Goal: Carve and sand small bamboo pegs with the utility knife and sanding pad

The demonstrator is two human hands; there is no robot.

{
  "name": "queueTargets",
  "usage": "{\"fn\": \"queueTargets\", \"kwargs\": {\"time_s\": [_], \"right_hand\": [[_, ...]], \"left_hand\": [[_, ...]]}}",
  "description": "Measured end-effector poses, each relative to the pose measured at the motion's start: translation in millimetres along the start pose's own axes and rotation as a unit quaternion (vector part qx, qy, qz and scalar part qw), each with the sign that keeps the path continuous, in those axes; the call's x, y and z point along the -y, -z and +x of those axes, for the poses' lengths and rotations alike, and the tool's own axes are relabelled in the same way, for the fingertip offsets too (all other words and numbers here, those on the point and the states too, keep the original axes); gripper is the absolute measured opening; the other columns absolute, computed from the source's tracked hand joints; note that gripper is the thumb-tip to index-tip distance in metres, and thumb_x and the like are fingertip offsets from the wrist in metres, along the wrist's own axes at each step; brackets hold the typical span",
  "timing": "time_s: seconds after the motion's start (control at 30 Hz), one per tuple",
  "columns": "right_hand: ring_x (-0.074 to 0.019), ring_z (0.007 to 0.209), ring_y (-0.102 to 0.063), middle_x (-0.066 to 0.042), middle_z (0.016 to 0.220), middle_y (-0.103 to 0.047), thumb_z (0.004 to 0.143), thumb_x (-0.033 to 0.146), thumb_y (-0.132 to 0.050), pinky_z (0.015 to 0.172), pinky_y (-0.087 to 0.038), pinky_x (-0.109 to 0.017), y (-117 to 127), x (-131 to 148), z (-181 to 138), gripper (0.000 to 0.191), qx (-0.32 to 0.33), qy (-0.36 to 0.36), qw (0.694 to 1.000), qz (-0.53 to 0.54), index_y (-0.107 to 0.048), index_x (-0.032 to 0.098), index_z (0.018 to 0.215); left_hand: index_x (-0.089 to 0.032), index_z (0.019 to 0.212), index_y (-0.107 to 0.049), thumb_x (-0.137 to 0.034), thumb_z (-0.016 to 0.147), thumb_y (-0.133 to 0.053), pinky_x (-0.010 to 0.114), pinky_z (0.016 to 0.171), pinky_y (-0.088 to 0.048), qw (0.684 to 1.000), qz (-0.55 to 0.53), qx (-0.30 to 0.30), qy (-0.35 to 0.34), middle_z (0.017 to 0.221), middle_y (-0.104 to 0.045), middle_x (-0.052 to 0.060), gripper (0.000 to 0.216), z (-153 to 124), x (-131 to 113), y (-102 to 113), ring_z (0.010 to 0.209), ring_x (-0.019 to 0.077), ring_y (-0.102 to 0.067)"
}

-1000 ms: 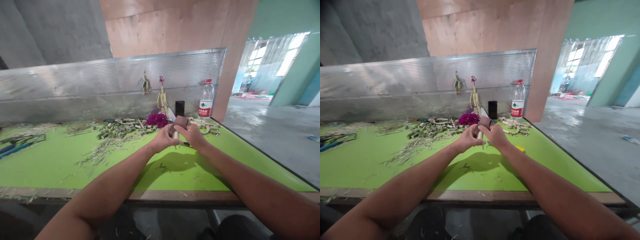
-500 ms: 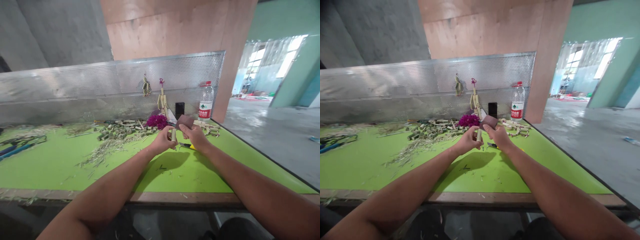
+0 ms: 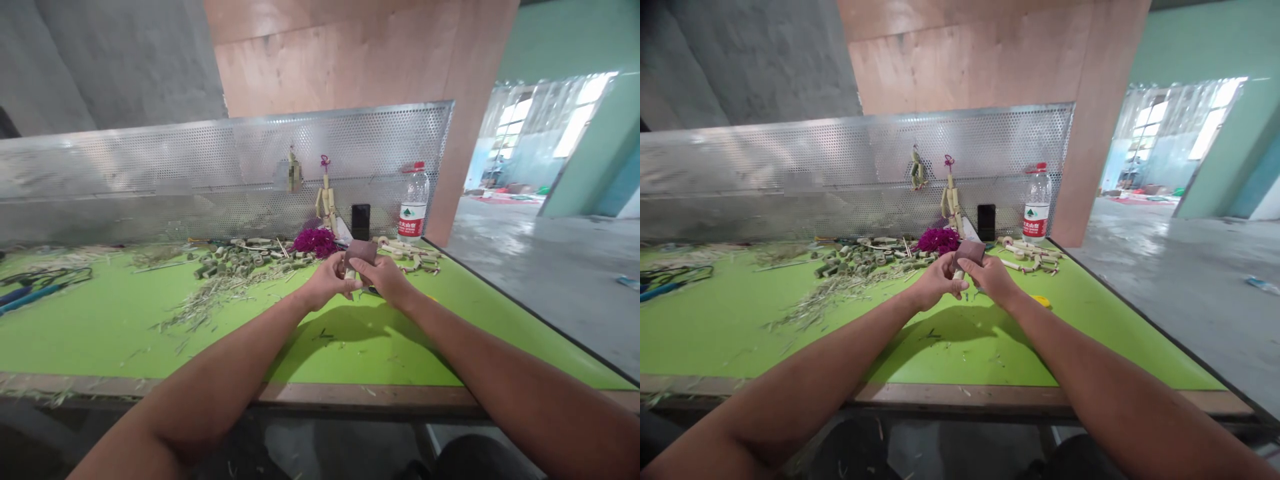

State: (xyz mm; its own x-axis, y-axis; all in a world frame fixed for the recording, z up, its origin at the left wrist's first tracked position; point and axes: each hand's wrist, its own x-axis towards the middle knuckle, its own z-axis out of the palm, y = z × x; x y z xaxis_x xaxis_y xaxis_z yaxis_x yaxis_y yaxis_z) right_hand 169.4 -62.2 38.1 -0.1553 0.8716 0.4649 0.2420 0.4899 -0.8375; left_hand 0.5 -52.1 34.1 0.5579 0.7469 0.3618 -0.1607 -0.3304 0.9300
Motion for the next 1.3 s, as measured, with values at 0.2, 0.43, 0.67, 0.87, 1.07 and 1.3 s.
{"fn": "queueTargets", "kwargs": {"time_s": [0.2, 0.43, 0.67, 0.87, 1.07, 1.3], "right_hand": [[-0.0107, 0.050, -0.040, 0.003, 0.052, -0.047, 0.080, 0.055, -0.061, 0.049, -0.031, -0.026, -1, 4, 0, 0.042, -0.006, 0.024, 0.998, -0.055, -0.060, 0.016, 0.065], [-0.0109, 0.049, -0.037, 0.004, 0.047, -0.042, 0.079, 0.055, -0.062, 0.050, -0.031, -0.026, -1, 8, -1, 0.042, -0.025, 0.016, 0.998, -0.060, -0.060, 0.017, 0.062], [-0.0130, 0.057, -0.045, 0.000, 0.058, -0.055, 0.082, 0.052, -0.060, 0.055, -0.036, -0.026, -2, 12, -2, 0.039, 0.006, 0.045, 0.999, -0.028, -0.065, 0.015, 0.073], [-0.0127, 0.057, -0.045, 0.000, 0.062, -0.058, 0.082, 0.052, -0.059, 0.056, -0.037, -0.026, 0, 6, -1, 0.039, 0.038, 0.037, 0.998, -0.044, -0.068, 0.015, 0.078], [-0.0154, 0.062, -0.050, -0.001, 0.065, -0.060, 0.080, 0.054, -0.060, 0.059, -0.040, -0.028, 1, 0, 2, 0.040, 0.055, 0.048, 0.995, -0.068, -0.070, 0.015, 0.080], [-0.0112, 0.049, -0.035, 0.003, 0.048, -0.041, 0.077, 0.055, -0.061, 0.048, -0.029, -0.026, -2, -3, 2, 0.043, 0.003, 0.010, 0.992, -0.126, -0.056, 0.018, 0.057]], "left_hand": [[-0.014, 0.115, -0.044, -0.032, 0.063, -0.086, 0.029, 0.054, -0.058, 0.999, 0.009, -0.006, 0.031, 0.080, -0.064, 0.001, 0.069, -2, 1, 1, 0.057, 0.0133, -0.065], [-0.015, 0.107, -0.045, -0.036, 0.061, -0.087, 0.023, 0.050, -0.054, 0.999, -0.029, 0.001, 0.015, 0.067, -0.056, -0.006, 0.066, 2, 4, 0, 0.050, 0.0091, -0.059], [-0.014, 0.104, -0.048, -0.042, 0.062, -0.086, 0.020, 0.046, -0.048, 0.999, -0.032, 0.027, -0.011, 0.062, -0.054, -0.007, 0.062, 3, 7, 1, 0.045, 0.0075, -0.055], [-0.013, 0.105, -0.046, -0.039, 0.059, -0.088, 0.020, 0.044, -0.047, 1.000, 0.010, -0.014, -0.009, 0.069, -0.058, -0.004, 0.067, 4, 4, 2, 0.047, 0.0070, -0.055], [-0.013, 0.107, -0.049, -0.026, 0.063, -0.086, 0.022, 0.046, -0.051, 0.992, 0.117, -0.036, 0.038, 0.071, -0.060, -0.002, 0.059, 2, -8, 4, 0.051, 0.0090, -0.058], [-0.014, 0.102, -0.049, -0.023, 0.064, -0.085, 0.022, 0.045, -0.051, 0.985, 0.157, -0.031, 0.057, 0.070, -0.059, -0.002, 0.053, 2, -8, 1, 0.053, 0.0098, -0.058]]}}
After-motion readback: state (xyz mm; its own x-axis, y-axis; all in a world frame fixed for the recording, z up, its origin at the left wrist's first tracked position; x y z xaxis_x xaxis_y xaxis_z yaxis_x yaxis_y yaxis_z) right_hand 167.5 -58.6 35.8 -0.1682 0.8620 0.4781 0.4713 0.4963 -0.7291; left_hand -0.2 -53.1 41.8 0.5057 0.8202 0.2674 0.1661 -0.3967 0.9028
